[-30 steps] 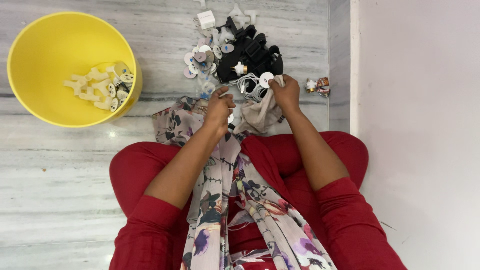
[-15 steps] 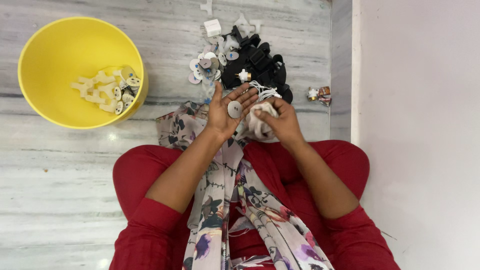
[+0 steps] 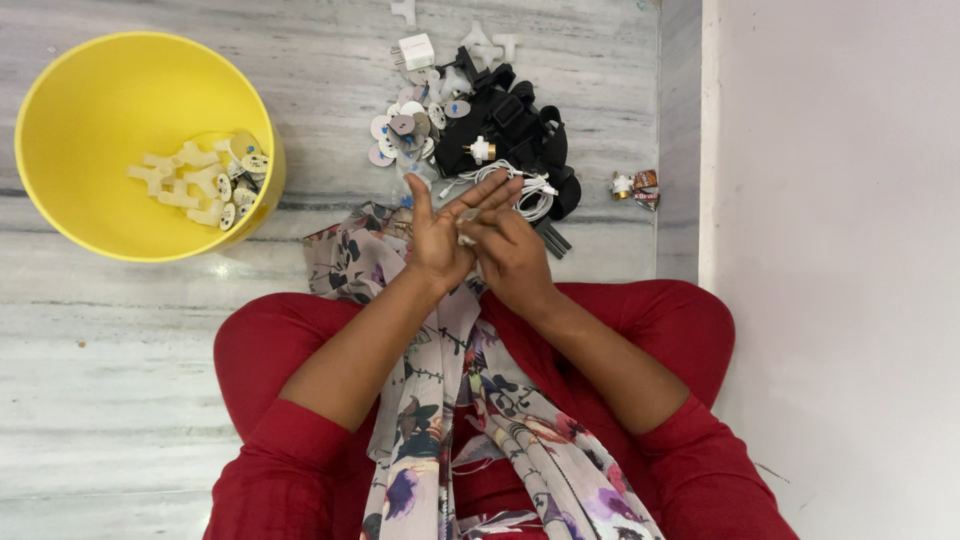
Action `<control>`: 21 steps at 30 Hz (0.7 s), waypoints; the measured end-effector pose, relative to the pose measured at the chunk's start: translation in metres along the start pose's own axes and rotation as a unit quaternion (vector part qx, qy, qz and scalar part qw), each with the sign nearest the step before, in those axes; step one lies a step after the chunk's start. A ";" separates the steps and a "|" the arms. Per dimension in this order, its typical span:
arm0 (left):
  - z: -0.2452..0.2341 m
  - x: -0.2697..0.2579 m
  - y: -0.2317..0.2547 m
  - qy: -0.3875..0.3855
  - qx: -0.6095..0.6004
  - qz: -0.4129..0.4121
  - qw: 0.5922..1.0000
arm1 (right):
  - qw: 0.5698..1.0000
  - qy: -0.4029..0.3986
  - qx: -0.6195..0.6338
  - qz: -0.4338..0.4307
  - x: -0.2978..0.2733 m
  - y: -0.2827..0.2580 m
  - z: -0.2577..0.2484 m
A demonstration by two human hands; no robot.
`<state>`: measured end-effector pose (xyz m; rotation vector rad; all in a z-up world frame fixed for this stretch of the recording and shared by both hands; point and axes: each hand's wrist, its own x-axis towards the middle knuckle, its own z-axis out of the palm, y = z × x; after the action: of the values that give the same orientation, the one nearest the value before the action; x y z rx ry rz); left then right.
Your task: The person sits on the floor and assembles small white plastic components with wires and black straps. They pick up parts from a yellow bowl and the floor, connect them, and place the assembled units into the bowl.
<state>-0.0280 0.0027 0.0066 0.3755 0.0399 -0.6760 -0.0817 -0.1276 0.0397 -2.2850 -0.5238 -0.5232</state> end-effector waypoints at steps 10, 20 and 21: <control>0.005 -0.006 0.000 -0.059 0.012 0.036 0.998 | 0.999 0.025 0.028 -0.011 0.002 -0.010 -0.011; 0.008 -0.007 0.004 -0.080 0.028 0.050 0.995 | 0.999 0.016 0.033 -0.009 0.002 -0.011 -0.015; 0.008 -0.006 0.005 -0.075 0.041 0.038 0.996 | 0.999 0.018 0.030 -0.020 0.004 -0.010 -0.014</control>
<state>-0.0302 0.0064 0.0165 0.4014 -0.1452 -0.6298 -0.0867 -0.1306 0.0566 -2.2081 -0.5611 -0.5608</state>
